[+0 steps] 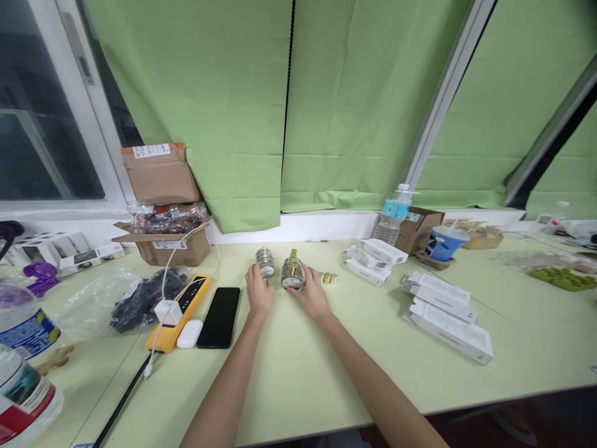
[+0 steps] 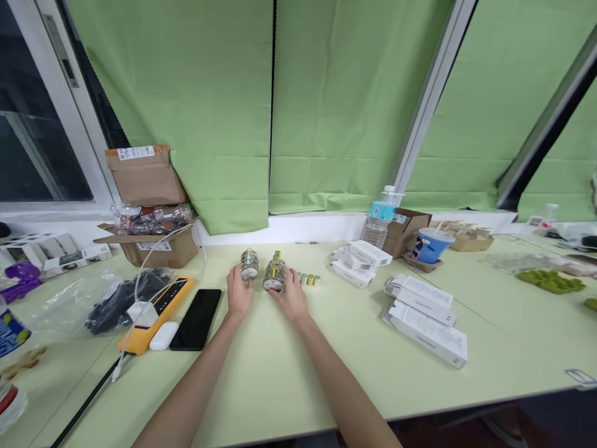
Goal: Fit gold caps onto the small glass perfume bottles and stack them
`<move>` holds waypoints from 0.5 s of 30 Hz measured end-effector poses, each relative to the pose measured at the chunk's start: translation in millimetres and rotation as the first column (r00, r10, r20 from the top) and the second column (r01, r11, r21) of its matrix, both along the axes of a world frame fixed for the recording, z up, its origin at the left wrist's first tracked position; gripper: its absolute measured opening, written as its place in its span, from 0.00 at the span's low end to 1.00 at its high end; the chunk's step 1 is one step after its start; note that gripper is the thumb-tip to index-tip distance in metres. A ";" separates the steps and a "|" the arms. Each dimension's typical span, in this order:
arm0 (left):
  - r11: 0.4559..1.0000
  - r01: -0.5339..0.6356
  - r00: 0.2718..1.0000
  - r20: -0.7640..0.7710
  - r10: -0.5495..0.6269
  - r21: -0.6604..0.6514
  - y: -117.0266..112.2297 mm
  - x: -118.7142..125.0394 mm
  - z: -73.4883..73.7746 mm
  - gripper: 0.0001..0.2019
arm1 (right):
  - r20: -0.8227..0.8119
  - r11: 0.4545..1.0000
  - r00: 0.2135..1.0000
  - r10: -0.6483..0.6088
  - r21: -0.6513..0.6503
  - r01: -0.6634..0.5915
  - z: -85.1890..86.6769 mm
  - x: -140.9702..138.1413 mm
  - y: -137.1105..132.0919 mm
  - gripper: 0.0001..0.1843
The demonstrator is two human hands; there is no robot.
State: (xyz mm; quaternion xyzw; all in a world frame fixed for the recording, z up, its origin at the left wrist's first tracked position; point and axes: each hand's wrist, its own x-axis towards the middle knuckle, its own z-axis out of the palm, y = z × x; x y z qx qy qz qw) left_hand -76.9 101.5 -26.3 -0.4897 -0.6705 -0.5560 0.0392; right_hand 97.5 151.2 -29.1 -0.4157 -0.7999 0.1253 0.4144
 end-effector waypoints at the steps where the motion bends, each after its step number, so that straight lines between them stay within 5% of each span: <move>1: 1.000 -0.014 1.000 0.004 0.014 0.009 2.1 -1.2 0.4 0.27 | 0.013 1.000 1.000 0.015 0.011 -0.015 -1.6 -0.6 2.4 0.44; 10: 0.999 -0.047 0.982 0.185 0.046 0.001 9.7 -11.8 -9.4 0.15 | 0.045 0.998 0.998 0.038 -0.051 -0.035 -12.7 -10.7 32.2 0.42; 15: 0.999 0.032 0.944 0.328 -0.025 -0.015 -2.7 -6.8 -6.2 0.13 | 0.066 0.999 0.998 -0.008 -0.050 0.011 -12.6 -19.8 42.8 0.41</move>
